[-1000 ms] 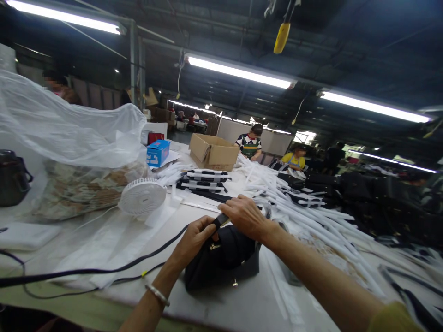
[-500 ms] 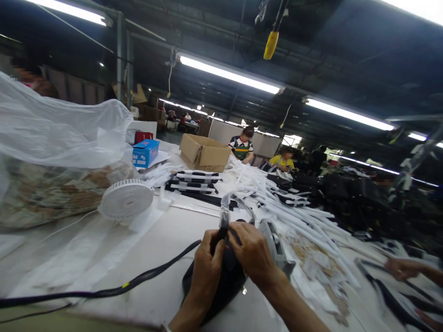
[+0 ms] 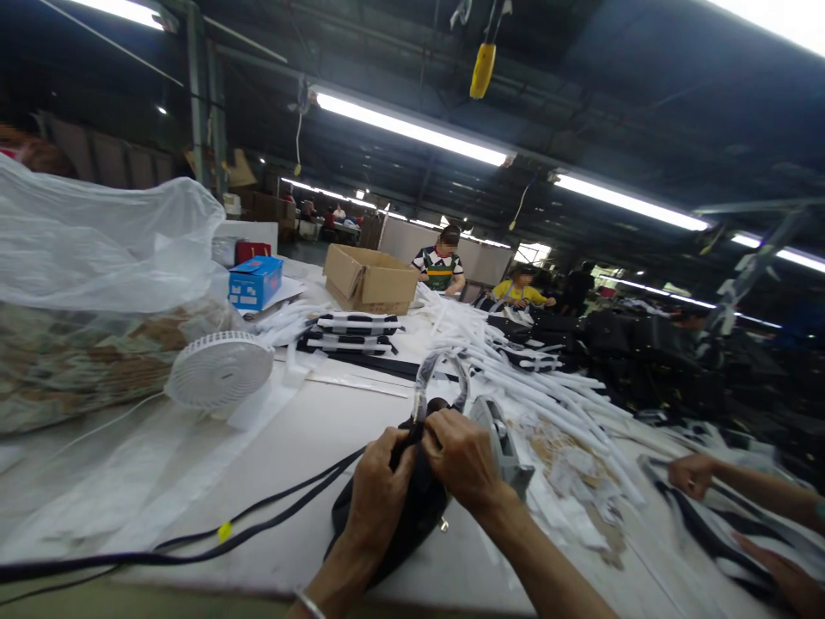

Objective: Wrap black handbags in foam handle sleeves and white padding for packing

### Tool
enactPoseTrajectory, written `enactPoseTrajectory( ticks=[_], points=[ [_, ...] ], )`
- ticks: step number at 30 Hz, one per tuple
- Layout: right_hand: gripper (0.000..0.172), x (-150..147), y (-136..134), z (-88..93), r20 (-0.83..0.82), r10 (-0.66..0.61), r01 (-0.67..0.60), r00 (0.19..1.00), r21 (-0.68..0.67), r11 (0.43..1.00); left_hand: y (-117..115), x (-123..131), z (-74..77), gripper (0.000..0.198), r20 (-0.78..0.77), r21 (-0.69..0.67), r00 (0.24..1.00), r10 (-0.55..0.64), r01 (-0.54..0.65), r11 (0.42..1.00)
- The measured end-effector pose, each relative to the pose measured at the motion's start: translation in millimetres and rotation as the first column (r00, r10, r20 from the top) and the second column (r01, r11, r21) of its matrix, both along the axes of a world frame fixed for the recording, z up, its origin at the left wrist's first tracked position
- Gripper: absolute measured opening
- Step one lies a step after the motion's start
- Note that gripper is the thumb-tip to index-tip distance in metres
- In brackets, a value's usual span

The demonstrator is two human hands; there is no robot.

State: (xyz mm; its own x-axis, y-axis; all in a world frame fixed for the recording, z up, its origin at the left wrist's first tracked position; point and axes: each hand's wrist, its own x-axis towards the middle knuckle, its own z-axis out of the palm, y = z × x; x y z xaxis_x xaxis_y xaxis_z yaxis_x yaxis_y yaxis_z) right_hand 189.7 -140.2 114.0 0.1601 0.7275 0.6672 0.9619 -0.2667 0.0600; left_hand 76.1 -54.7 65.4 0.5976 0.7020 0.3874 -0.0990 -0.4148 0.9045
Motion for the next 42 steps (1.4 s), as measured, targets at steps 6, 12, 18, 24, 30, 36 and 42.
enactPoseTrajectory(
  ticks=[6,12,18,24,30,36,42],
  points=[
    [0.024,-24.5,-1.1,-11.8,0.004,0.153,-0.153,0.988,0.068,0.986,11.5,-8.8,10.0,0.015,0.090,-0.200,0.995,-0.039,0.056,0.978],
    [0.017,-17.6,-0.5,8.3,-0.010,0.126,-0.124,0.992,0.119,0.985,8.1,-12.0,10.1,0.015,0.122,-0.199,0.991,-0.057,0.081,0.977],
    [0.018,-12.6,1.3,12.1,0.075,0.048,-0.048,0.996,-0.004,0.999,6.5,-5.5,-5.9,0.014,0.093,-0.014,0.996,-0.002,0.004,1.000],
    [0.023,-8.1,5.2,11.9,0.152,0.000,0.000,0.988,0.003,1.000,6.8,-3.7,-12.7,0.016,0.080,0.092,0.996,0.041,-0.048,0.995],
    [0.021,-14.5,8.7,9.3,0.152,0.060,-0.069,0.986,0.055,0.996,8.9,-8.1,-3.4,0.012,0.095,-0.099,0.995,-0.027,0.036,0.994],
    [0.024,-18.2,14.4,7.7,0.136,0.092,-0.108,0.986,0.113,0.988,14.3,-8.8,-2.7,0.036,0.205,-0.308,0.972,-0.117,0.177,0.935],
    [0.023,-14.6,22.8,0.1,0.097,0.111,-0.121,0.989,0.108,0.987,11.8,-10.3,-8.6,0.037,0.197,-0.294,0.980,-0.003,0.062,0.954]
  ],
)
